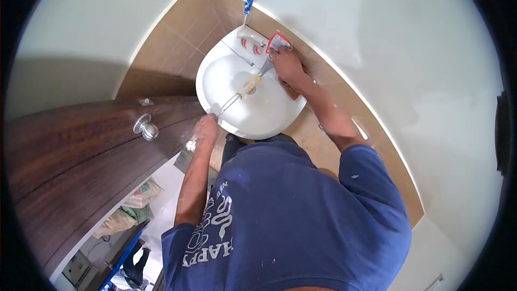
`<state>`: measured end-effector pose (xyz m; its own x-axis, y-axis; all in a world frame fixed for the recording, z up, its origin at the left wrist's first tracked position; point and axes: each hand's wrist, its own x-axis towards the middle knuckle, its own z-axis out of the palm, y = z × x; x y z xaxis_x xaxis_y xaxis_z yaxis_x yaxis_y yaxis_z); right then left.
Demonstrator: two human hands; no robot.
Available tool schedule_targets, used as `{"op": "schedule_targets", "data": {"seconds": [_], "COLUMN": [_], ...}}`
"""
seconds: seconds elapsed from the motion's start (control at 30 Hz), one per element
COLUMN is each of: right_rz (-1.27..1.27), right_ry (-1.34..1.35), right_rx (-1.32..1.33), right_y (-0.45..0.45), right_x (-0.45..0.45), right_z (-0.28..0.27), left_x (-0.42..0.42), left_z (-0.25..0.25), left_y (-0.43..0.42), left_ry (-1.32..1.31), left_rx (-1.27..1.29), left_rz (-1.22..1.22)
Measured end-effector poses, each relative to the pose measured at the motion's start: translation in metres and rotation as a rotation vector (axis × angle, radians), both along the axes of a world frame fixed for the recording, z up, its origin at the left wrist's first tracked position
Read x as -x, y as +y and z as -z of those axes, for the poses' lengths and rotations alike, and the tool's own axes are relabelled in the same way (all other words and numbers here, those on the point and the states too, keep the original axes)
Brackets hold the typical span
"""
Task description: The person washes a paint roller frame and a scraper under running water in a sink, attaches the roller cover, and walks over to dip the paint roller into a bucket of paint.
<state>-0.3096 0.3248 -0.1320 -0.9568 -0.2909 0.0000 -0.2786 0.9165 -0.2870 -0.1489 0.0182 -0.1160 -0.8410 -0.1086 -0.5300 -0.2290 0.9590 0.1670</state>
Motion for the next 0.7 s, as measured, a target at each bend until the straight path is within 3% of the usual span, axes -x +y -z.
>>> {"op": "schedule_targets", "data": {"seconds": [0.07,0.13,0.2,0.27,0.33,0.43,0.6,0.67,0.7], "right_rz": [0.056,0.085,0.349,0.855,0.872,1.097,1.464,1.521,1.556], "right_ry": [0.309,0.263,-0.506,-1.2,-1.231,-1.058,-0.935,-0.764,-0.773], "right_rx": [0.127,0.237,0.356,1.113,1.51,1.601,1.378,1.969,1.949], "right_y": [-0.003,-0.011,-0.039,-0.069,-0.094,-0.138,-0.139,-0.135,-0.136], "right_x": [-0.031,-0.071,-0.097,-0.106,-0.102,-0.082,-0.045,-0.033,-0.032], "right_z": [-0.011,0.005,0.05,0.087,0.141,0.154,0.165,0.207,0.206], "left_x": [0.009,0.013,0.019,0.023,0.028,0.035,0.044,0.042,0.041], "left_z": [-0.004,-0.005,-0.002,-0.003,-0.007,-0.02,-0.052,-0.059,-0.061], "left_y": [0.006,0.008,0.013,0.017,0.023,0.031,0.059,0.07,0.076], "left_ry": [-0.01,-0.027,-0.029,-0.031,-0.033,-0.031,0.005,-0.012,-0.023], "left_rx": [0.019,0.046,0.089,0.121,0.133,0.193,0.246,0.247,0.239], "left_rz": [0.032,0.05,0.089,0.118,0.136,0.16,0.252,0.283,0.295]}}
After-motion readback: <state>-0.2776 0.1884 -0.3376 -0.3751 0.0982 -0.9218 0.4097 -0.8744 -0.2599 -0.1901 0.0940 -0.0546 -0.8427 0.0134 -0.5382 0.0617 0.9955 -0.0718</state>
